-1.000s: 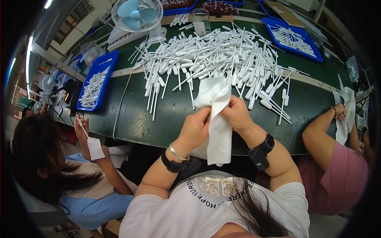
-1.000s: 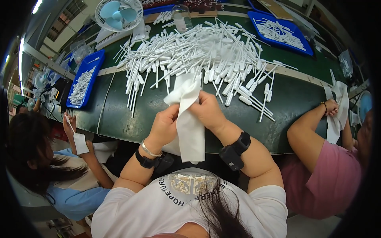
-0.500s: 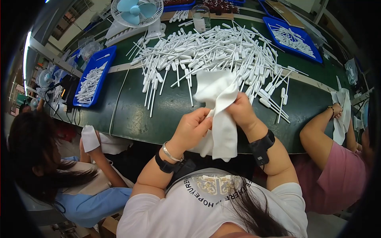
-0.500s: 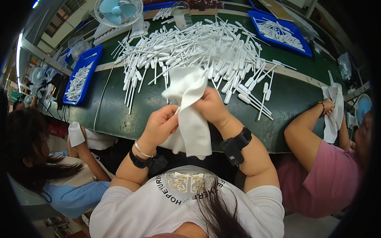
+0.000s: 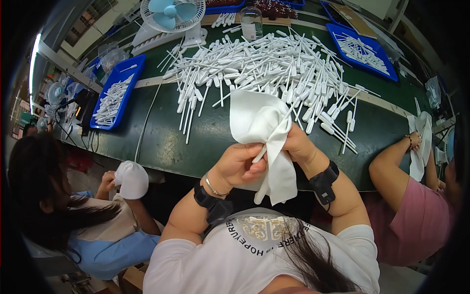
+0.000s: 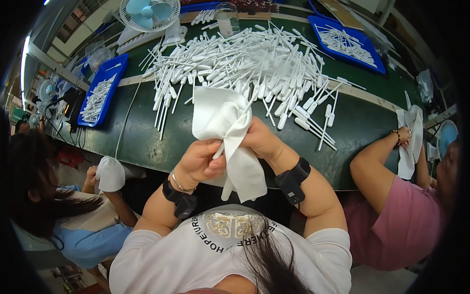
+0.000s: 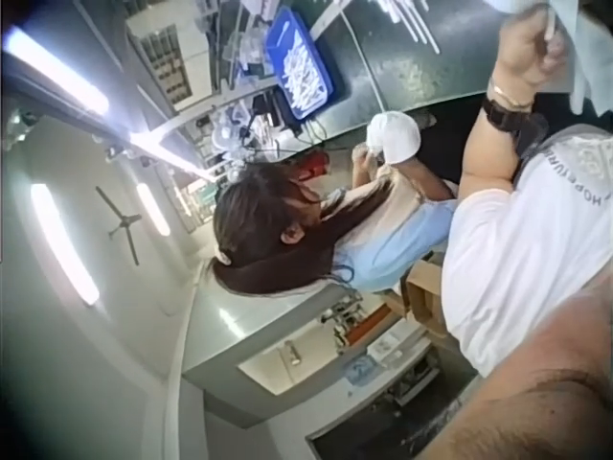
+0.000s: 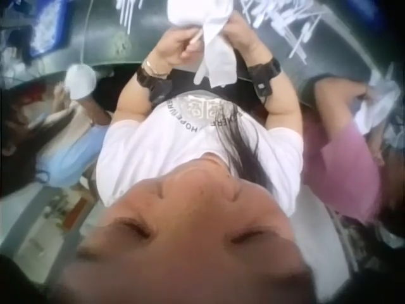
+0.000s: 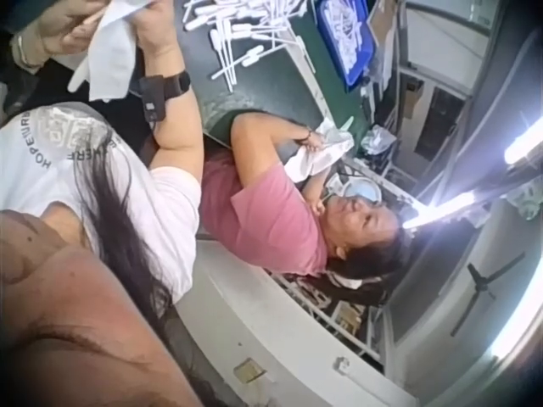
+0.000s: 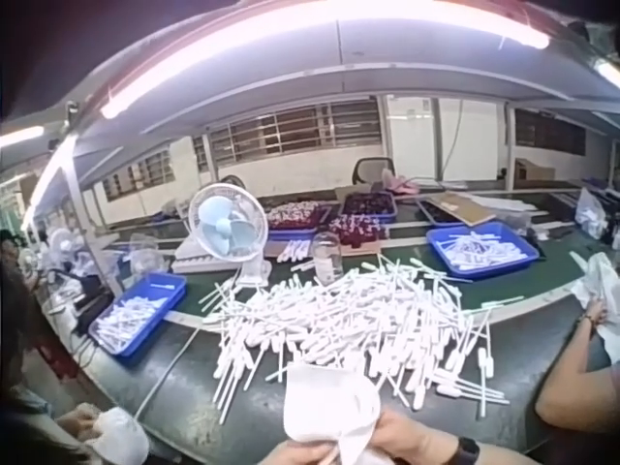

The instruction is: The person picks up a white plastic part from a pile, wipes it with a cloth, and places it into a blue tray, occasionally reaching for a glass bottle to dampen the cloth.

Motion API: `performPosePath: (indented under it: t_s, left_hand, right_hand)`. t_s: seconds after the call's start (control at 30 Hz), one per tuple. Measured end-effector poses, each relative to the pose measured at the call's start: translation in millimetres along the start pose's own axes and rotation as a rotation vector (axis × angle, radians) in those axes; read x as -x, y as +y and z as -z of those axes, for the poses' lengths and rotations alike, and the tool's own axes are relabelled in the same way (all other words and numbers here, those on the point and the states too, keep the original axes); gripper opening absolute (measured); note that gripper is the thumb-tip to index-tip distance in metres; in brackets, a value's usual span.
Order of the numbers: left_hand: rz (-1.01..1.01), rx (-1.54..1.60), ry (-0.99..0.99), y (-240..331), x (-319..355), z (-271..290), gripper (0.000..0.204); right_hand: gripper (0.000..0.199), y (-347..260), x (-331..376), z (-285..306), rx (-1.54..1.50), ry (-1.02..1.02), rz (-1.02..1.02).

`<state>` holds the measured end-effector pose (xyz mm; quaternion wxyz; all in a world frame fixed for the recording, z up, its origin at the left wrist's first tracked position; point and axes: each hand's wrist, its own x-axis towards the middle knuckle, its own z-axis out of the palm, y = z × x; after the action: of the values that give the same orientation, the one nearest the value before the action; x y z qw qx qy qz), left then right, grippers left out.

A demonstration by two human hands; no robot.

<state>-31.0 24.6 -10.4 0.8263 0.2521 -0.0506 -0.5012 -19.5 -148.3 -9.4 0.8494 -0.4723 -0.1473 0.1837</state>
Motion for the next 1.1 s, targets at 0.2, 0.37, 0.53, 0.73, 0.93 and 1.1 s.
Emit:
performPosePath:
  t_s: [0.2,0.37,0.53,0.73,0.93,1.1]
  left_hand:
    - [0.018,0.307,-0.328,-17.4,-0.4,15.2,0.033]
    - [0.001,0.288,-0.319,-16.7,1.7,14.1,0.034]
    - [-0.004,0.368,-0.260,-23.3,2.8,11.0,0.035]
    - [-0.001,0.255,-0.208,-15.0,18.4,12.3,0.034]
    - [-0.078,-0.271,0.150,-1.2,29.3,3.9,0.032]
    - [-0.300,-0.957,0.352,0.8,34.6,-1.6,0.025]
  right_hand:
    - [0.028,-7.9,4.6,15.2,-0.055,0.148,0.105]
    - [0.028,3.9,0.3,1.7,0.062,0.088,0.137]
    - [0.039,4.7,3.6,4.1,0.244,-0.088,0.044]
    - [0.023,-14.0,2.0,8.9,0.007,0.256,0.167]
    - [0.023,-8.8,-0.3,13.1,0.031,0.349,0.169]
    - [0.022,-6.6,-2.0,13.1,0.026,0.394,0.182]
